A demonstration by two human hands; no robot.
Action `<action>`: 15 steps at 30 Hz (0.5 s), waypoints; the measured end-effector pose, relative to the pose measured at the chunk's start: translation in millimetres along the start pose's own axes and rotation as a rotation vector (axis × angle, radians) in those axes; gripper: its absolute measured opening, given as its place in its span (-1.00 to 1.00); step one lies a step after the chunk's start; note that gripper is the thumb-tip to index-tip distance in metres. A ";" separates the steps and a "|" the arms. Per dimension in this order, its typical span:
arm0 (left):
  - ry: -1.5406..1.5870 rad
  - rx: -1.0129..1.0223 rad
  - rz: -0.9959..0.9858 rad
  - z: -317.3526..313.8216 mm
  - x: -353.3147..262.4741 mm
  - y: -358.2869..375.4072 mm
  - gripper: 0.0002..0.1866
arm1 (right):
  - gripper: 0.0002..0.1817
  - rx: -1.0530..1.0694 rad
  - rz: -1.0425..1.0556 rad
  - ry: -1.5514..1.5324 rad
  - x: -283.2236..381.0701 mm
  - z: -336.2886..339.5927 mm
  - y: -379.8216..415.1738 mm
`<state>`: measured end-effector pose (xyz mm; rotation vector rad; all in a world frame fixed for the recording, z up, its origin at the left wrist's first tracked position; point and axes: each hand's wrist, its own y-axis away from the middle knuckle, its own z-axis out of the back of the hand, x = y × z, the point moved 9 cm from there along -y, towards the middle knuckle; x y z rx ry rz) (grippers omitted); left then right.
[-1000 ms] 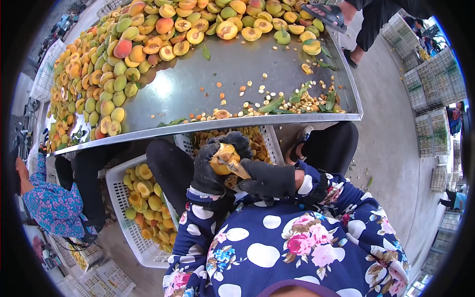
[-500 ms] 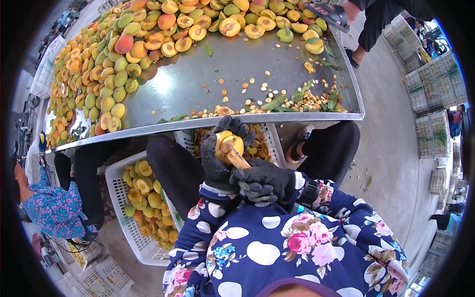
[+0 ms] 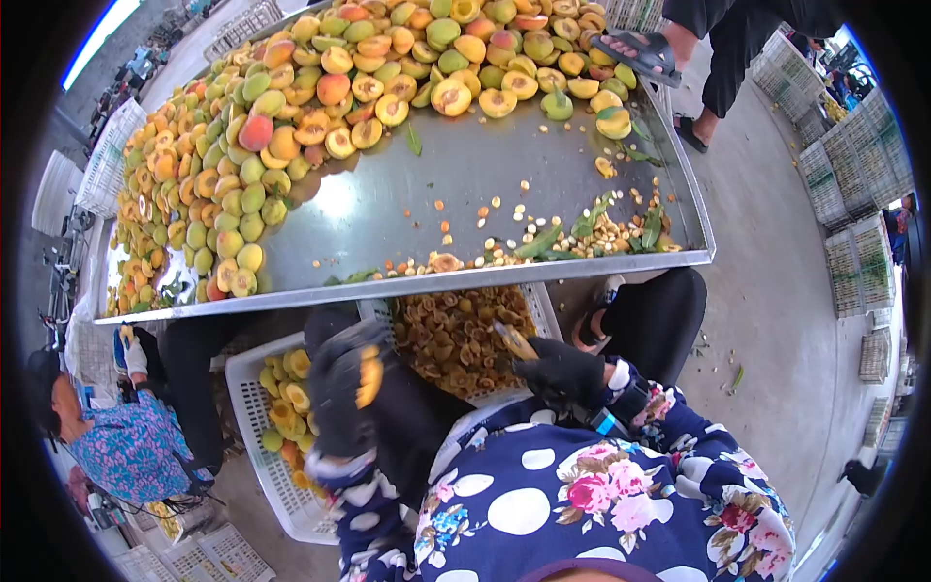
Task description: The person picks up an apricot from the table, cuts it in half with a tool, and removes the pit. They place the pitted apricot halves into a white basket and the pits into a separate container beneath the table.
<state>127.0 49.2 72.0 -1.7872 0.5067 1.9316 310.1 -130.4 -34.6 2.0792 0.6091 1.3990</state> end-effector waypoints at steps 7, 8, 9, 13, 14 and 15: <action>-0.651 -0.166 0.355 139.9 -1.6 0.5 -0.69 | -0.74 0.165 -0.114 0.137 11.4 -0.7 8.5; -0.699 -0.162 0.410 141.3 0.1 -7.1 -0.68 | -0.71 0.177 -0.052 0.184 33.2 -1.1 11.2; -0.699 -0.156 0.396 136.8 -1.0 -21.4 -0.68 | -0.69 0.186 0.011 0.232 55.0 0.1 12.8; -0.023 0.018 0.260 84.7 8.2 -118.7 -0.58 | -0.71 0.025 0.267 0.272 153.0 34.7 7.8; -0.165 0.092 0.236 65.1 0.6 -148.0 -0.57 | -0.73 -0.023 0.334 0.284 172.6 52.1 -4.5; -0.306 0.166 0.210 40.7 -7.2 -176.8 -0.55 | -0.75 -0.035 0.450 0.206 192.2 70.6 -15.6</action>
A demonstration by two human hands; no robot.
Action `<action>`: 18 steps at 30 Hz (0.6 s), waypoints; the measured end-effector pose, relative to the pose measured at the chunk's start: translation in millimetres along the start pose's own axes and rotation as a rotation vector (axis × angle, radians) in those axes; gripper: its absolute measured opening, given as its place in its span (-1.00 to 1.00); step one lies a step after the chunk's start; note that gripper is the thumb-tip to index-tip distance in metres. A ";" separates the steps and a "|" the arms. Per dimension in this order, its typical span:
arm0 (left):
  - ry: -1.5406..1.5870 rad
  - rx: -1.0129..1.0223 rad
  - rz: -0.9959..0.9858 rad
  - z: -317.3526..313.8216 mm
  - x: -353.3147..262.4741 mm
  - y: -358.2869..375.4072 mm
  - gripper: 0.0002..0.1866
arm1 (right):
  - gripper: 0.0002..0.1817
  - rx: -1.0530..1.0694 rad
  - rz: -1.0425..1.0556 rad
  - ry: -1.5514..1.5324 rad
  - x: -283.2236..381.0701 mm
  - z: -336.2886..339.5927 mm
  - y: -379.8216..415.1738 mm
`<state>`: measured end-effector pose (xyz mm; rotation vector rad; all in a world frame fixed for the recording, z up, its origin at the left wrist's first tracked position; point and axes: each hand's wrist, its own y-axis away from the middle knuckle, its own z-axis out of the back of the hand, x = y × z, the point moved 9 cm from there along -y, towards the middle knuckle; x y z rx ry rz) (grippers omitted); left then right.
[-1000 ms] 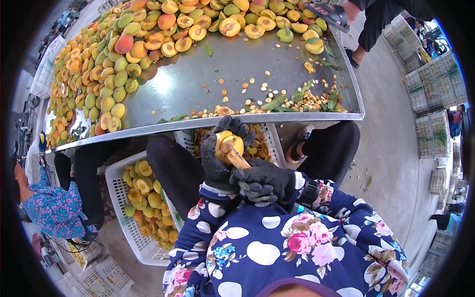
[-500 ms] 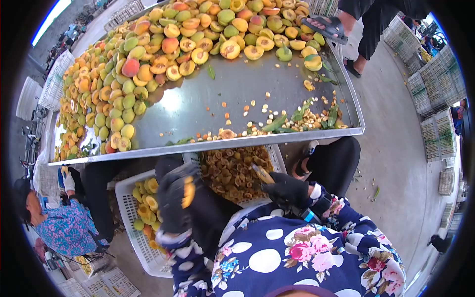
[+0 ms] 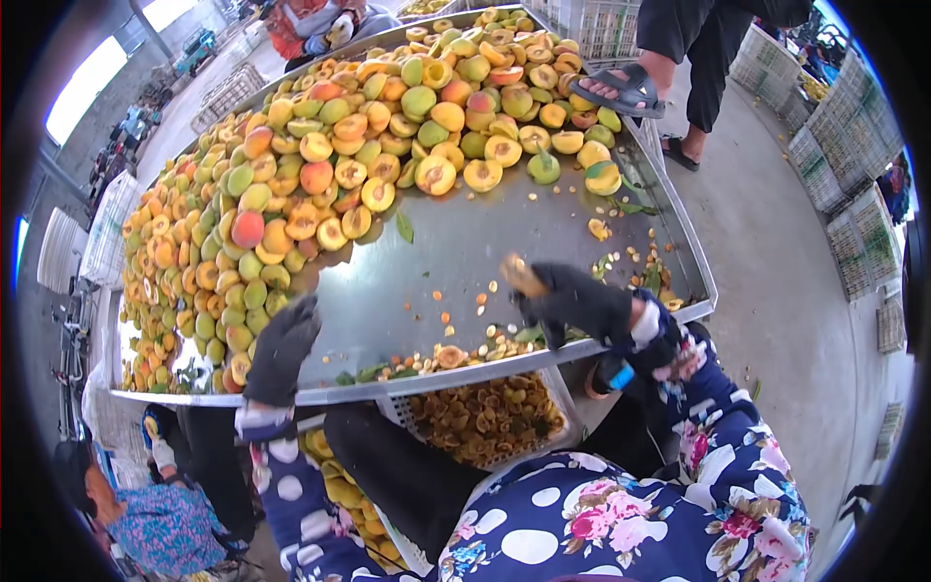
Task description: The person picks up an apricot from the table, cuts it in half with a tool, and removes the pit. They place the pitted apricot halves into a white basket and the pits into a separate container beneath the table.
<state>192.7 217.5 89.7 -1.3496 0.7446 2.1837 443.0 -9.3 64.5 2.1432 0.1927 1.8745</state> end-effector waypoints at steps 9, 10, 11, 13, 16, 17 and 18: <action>0.016 0.156 -0.424 -108.0 -79.8 -212.5 -0.43 | -0.67 -0.432 0.189 0.225 53.1 144.9 -122.3; -0.121 0.103 -0.501 -118.4 -91.9 -225.2 -0.42 | -0.63 -0.521 0.145 0.431 61.7 158.1 -127.9; -0.247 0.067 -0.598 -128.3 -112.8 -229.6 -0.42 | -0.53 -0.552 0.175 0.507 59.4 175.4 -145.0; -0.482 0.026 -0.731 -149.2 -154.8 -233.1 -0.47 | -0.48 -0.678 0.294 0.688 79.4 193.8 -158.3; -0.681 -0.057 -0.829 -173.0 -173.1 -283.6 -0.46 | -0.48 -0.764 0.354 0.869 109.9 212.7 -181.5; -0.751 -0.150 -0.808 -177.0 -176.4 -297.6 -0.44 | -0.48 -0.738 0.390 0.882 118.2 215.6 -190.6; -0.751 -0.150 -0.816 -182.2 -176.2 -314.3 -0.44 | -0.47 -0.712 0.425 0.896 124.3 217.5 -199.0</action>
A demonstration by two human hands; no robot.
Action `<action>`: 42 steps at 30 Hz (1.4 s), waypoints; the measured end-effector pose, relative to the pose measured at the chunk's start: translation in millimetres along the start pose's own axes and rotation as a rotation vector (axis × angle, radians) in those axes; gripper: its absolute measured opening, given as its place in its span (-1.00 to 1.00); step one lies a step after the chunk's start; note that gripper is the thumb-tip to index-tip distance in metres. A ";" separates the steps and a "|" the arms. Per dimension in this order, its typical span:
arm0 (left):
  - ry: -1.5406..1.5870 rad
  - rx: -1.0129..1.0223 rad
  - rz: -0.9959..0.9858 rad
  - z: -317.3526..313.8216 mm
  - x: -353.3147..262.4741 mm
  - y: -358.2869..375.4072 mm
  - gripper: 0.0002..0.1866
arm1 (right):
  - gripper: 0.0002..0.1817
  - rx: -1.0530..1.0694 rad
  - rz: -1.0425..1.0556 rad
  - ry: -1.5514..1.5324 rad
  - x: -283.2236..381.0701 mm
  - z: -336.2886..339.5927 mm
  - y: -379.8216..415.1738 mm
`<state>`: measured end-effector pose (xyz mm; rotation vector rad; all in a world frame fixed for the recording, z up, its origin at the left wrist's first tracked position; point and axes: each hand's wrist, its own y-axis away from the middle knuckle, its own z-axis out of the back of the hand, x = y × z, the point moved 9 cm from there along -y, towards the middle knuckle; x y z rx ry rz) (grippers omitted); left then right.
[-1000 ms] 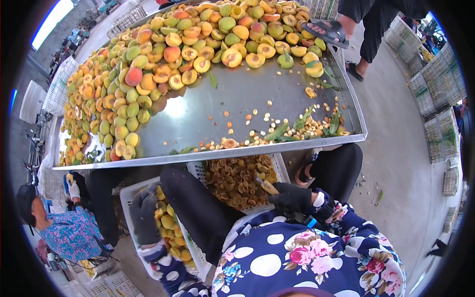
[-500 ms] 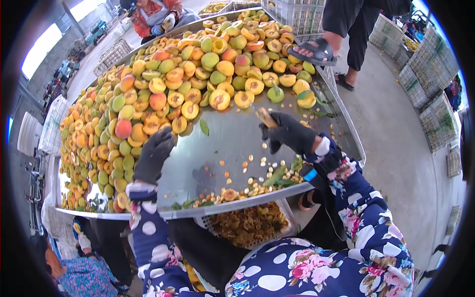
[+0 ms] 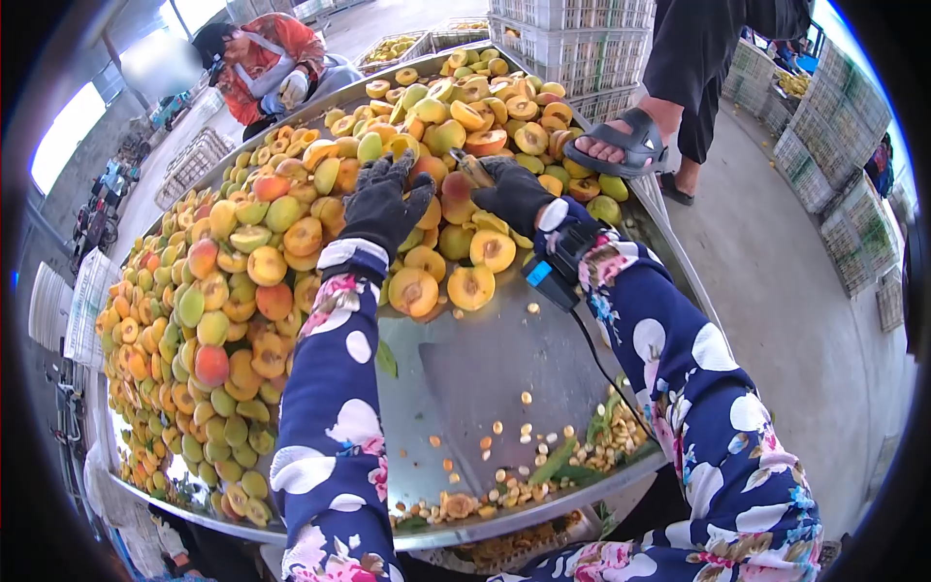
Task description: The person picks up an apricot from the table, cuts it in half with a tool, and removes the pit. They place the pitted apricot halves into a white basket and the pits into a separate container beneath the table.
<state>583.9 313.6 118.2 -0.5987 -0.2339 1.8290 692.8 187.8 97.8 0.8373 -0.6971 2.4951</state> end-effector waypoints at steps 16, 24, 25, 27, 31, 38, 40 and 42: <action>-0.141 0.496 0.307 -69.8 23.3 -2.9 -0.49 | -0.58 0.319 -0.101 0.230 -23.7 -71.2 -18.7; 0.239 0.567 0.323 -52.6 15.5 86.0 -0.44 | -0.63 0.354 -0.197 -0.006 31.8 -72.5 62.9; 0.440 0.534 0.363 -63.6 32.5 108.2 -0.46 | -0.68 0.289 -0.134 -0.042 39.6 -74.9 71.7; 0.595 0.480 0.434 -60.7 53.0 154.4 -0.51 | -0.67 0.251 -0.095 -0.003 56.6 -83.6 90.7; 0.552 0.476 0.442 -10.5 21.4 209.9 -0.60 | -0.55 0.285 0.115 0.142 97.0 -116.2 137.4; 0.542 0.718 0.506 33.2 8.7 261.5 -0.42 | -0.59 0.520 0.228 -0.308 159.9 -74.9 211.9; 0.689 0.702 0.613 41.0 1.9 255.2 -0.46 | -0.63 0.342 0.326 -0.514 155.3 -51.1 229.6; 0.703 0.614 0.703 40.7 8.4 237.6 -0.51 | -0.66 0.481 0.178 -0.472 140.4 -40.7 251.2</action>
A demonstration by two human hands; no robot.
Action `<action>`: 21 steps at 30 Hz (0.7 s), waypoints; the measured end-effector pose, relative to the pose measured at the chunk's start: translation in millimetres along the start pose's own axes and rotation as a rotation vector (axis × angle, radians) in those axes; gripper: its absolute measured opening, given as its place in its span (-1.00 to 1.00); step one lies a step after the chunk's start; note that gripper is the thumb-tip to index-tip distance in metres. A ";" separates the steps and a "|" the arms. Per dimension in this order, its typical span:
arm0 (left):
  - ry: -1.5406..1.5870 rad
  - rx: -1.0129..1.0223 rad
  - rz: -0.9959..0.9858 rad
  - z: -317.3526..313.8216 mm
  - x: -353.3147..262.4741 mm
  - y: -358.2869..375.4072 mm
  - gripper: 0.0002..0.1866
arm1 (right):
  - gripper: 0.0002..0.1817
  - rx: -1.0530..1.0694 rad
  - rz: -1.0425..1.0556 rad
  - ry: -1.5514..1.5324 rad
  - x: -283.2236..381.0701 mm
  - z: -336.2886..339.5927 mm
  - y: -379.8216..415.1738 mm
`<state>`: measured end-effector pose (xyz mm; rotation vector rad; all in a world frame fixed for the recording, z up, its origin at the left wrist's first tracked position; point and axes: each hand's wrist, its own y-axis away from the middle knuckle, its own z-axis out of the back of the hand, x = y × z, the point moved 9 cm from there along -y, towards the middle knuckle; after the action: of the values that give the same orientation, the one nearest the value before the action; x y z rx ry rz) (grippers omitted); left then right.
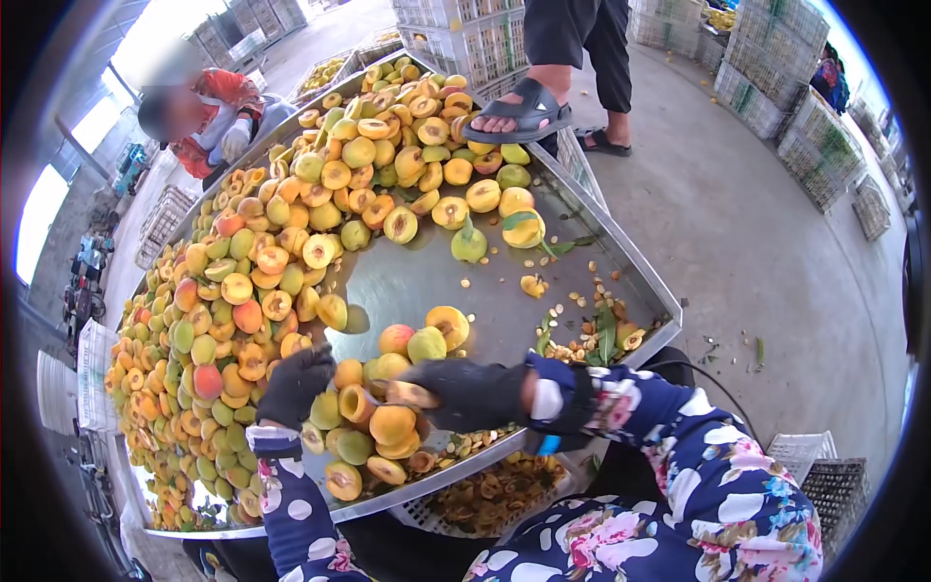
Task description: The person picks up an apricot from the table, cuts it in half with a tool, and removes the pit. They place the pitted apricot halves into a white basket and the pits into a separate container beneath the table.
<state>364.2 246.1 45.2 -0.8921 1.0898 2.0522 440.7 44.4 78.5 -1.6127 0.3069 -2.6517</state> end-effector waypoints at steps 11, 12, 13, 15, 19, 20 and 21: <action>-0.307 -0.106 -0.772 -139.7 -190.2 -123.5 -0.29 | -0.66 0.609 -0.272 -0.807 -5.3 -81.4 108.2; -0.510 -0.189 -0.684 -148.7 -203.5 -135.3 -0.20 | -0.67 0.652 -0.335 -0.866 -0.1 -79.5 107.5; -0.711 -0.267 -0.591 -155.1 -211.5 -144.5 -0.11 | -0.63 0.690 -0.332 -0.757 5.6 -71.8 101.4; -0.753 -0.288 -0.543 -170.8 -209.3 -170.2 -0.04 | -0.64 0.687 -0.310 -0.743 7.6 -63.5 101.8; -0.833 -0.272 -0.541 -188.9 -177.0 -196.3 -0.11 | -0.65 0.651 -0.273 -0.713 2.4 -52.6 114.1; -0.752 -0.308 -0.546 -180.8 -169.4 -197.2 -0.17 | -0.65 0.646 -0.271 -0.706 0.7 -51.7 117.8; -0.730 -0.250 -0.547 -173.3 -152.9 -204.5 -0.23 | -0.65 0.642 -0.263 -0.692 -0.7 -52.0 120.3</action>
<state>656.2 154.8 5.3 -0.4077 0.1694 1.8112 385.2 -65.4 33.2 -2.2173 -0.7243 -1.8094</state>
